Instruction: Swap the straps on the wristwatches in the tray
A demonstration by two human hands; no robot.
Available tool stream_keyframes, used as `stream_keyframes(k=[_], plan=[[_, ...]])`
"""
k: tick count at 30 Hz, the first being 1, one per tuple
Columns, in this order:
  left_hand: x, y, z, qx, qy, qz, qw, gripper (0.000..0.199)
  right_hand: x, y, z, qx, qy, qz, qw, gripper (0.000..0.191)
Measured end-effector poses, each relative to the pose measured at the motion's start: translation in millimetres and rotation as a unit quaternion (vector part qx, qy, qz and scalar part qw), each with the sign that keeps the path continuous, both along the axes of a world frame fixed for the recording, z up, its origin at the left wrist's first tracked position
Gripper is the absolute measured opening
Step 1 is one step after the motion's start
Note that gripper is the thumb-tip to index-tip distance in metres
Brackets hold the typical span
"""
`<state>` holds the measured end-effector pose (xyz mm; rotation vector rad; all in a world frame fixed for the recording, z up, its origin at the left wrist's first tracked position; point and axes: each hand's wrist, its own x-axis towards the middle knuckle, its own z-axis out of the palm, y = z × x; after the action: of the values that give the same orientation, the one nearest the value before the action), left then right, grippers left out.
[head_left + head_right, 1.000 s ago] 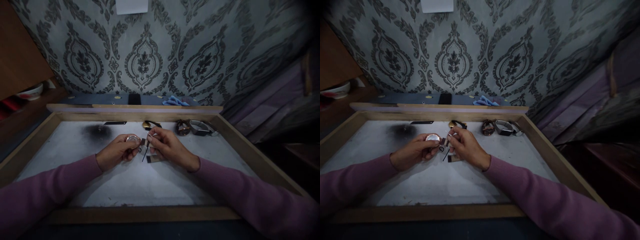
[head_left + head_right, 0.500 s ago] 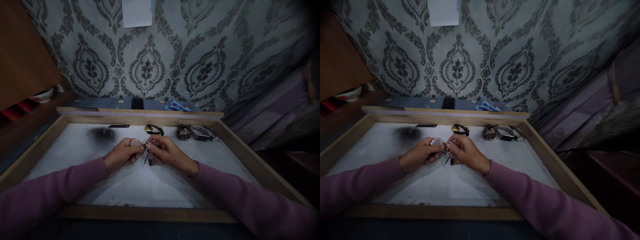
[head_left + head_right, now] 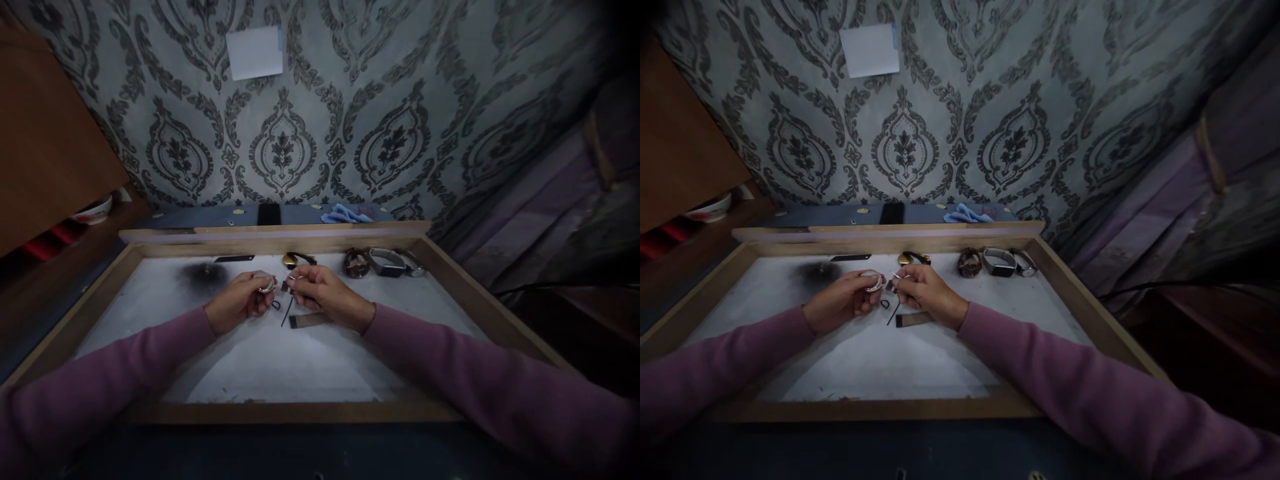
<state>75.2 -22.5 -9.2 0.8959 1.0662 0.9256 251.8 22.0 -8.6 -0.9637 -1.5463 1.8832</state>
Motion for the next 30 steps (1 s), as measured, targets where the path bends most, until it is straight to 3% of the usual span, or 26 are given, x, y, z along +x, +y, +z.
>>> stream_keyframes(k=[12, 21, 26, 30], plan=[[-2, 5, -8.0, 0.047, 0.051, -0.023, 0.997, 0.028, 5, 6, -4.7, -0.013, 0.031, -0.044, 0.998, 0.029], [-2, 1, -8.3, 0.032, 0.036, -0.019, 0.999, 0.018, 8, 0, -0.5, 0.057, 0.045, -0.031, 0.997, 0.025], [2, -5, -1.0, 0.019, 0.062, -0.016, 0.998, 0.014, 9, -1, -0.5, 0.099, 0.054, -0.037, 0.993, 0.023], [6, -16, 15.3, 0.039, 0.095, -0.01, 0.995, 0.023, 11, -4, 4.0, 0.122, 0.058, -0.035, 0.99, 0.024]])
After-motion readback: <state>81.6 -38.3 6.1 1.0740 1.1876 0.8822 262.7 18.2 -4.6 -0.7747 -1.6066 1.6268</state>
